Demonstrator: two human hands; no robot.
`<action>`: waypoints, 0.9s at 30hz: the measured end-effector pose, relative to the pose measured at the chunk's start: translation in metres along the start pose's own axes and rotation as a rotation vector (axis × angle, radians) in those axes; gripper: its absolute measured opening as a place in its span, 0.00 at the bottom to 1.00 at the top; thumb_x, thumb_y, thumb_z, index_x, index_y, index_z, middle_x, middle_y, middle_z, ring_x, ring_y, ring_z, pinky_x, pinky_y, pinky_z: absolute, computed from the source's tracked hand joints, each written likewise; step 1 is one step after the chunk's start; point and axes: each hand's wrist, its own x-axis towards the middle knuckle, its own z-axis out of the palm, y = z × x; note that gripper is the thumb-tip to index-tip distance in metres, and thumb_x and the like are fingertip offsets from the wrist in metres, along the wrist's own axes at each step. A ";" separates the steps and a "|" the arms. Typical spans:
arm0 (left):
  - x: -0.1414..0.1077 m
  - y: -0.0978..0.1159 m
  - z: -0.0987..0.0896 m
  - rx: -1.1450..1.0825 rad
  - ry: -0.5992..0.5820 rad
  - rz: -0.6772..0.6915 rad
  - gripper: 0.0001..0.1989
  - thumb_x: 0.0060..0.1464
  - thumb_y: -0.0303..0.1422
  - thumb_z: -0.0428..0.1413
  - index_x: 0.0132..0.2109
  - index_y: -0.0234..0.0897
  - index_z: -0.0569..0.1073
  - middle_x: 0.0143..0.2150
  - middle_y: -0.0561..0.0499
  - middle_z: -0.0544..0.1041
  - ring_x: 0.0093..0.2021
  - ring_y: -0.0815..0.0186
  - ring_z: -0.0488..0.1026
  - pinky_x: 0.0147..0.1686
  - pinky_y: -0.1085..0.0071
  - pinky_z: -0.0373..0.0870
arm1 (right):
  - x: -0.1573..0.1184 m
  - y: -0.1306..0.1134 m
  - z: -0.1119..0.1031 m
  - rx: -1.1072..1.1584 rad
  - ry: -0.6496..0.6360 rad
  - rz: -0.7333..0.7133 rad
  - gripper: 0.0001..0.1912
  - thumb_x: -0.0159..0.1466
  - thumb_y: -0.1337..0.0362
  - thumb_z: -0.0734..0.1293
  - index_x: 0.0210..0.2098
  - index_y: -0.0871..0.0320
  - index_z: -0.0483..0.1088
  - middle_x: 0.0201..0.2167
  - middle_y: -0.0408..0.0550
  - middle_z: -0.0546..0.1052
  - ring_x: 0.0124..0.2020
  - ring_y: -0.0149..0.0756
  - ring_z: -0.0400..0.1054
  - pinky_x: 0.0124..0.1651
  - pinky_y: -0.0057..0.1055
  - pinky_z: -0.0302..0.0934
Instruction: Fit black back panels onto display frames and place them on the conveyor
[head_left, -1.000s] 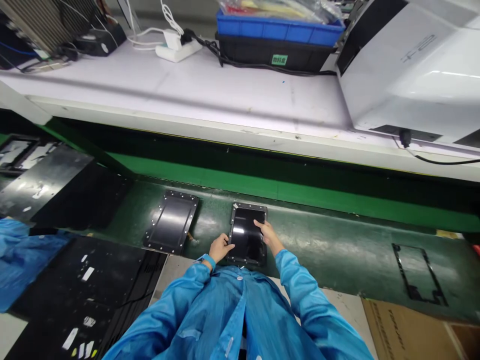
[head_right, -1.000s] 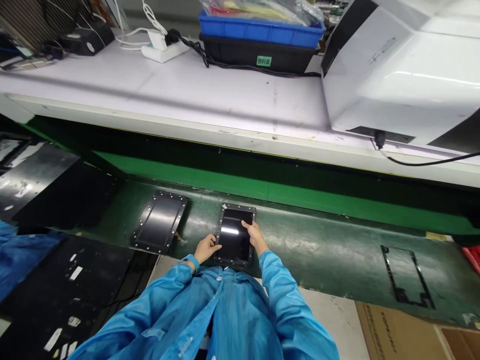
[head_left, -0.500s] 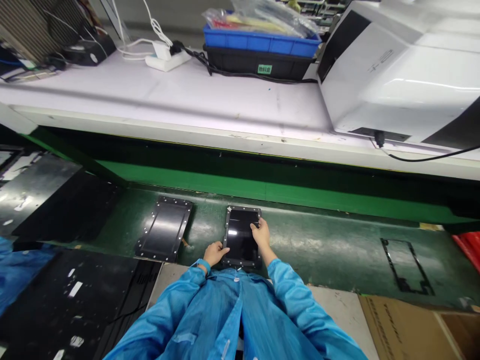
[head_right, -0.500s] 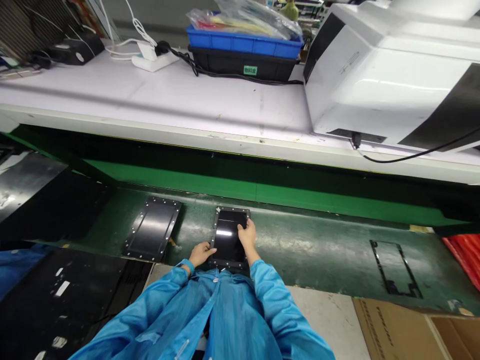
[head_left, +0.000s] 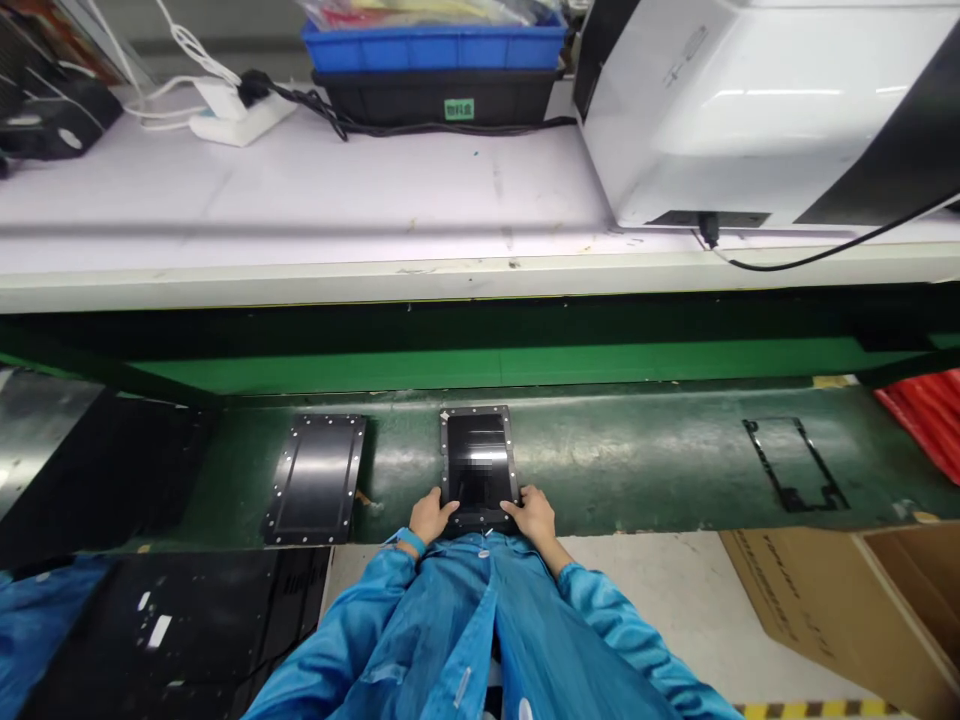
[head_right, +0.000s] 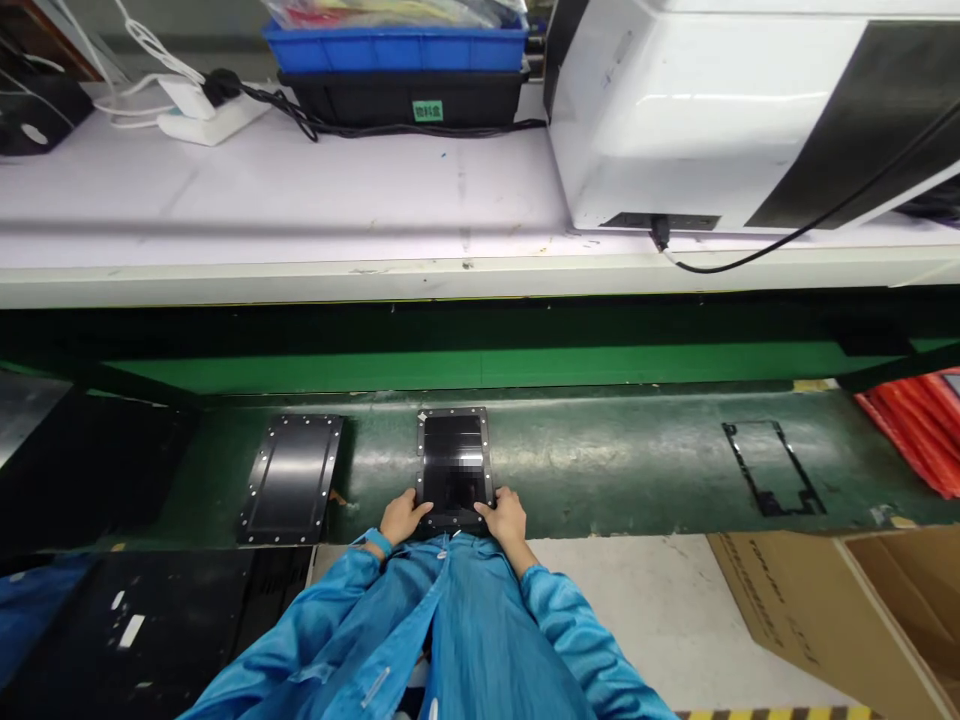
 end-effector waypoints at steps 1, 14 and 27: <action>0.000 0.002 -0.002 0.017 -0.015 0.009 0.16 0.69 0.46 0.54 0.50 0.36 0.71 0.47 0.39 0.83 0.54 0.50 0.80 0.47 0.65 0.67 | -0.001 -0.001 -0.003 -0.006 -0.016 0.009 0.20 0.60 0.51 0.76 0.46 0.54 0.73 0.45 0.51 0.79 0.47 0.44 0.76 0.46 0.33 0.63; -0.001 0.016 -0.006 0.039 -0.168 -0.059 0.32 0.66 0.50 0.52 0.65 0.29 0.61 0.53 0.30 0.82 0.56 0.41 0.79 0.49 0.58 0.70 | 0.005 -0.005 -0.017 -0.202 -0.195 0.014 0.17 0.65 0.46 0.72 0.36 0.55 0.73 0.40 0.56 0.83 0.46 0.50 0.79 0.39 0.34 0.60; 0.072 0.016 -0.069 -0.164 0.125 0.122 0.37 0.60 0.48 0.60 0.69 0.37 0.61 0.47 0.45 0.80 0.48 0.56 0.79 0.47 0.66 0.72 | 0.089 -0.038 -0.056 0.237 0.048 -0.198 0.38 0.57 0.51 0.78 0.64 0.54 0.69 0.45 0.51 0.81 0.46 0.47 0.76 0.49 0.36 0.64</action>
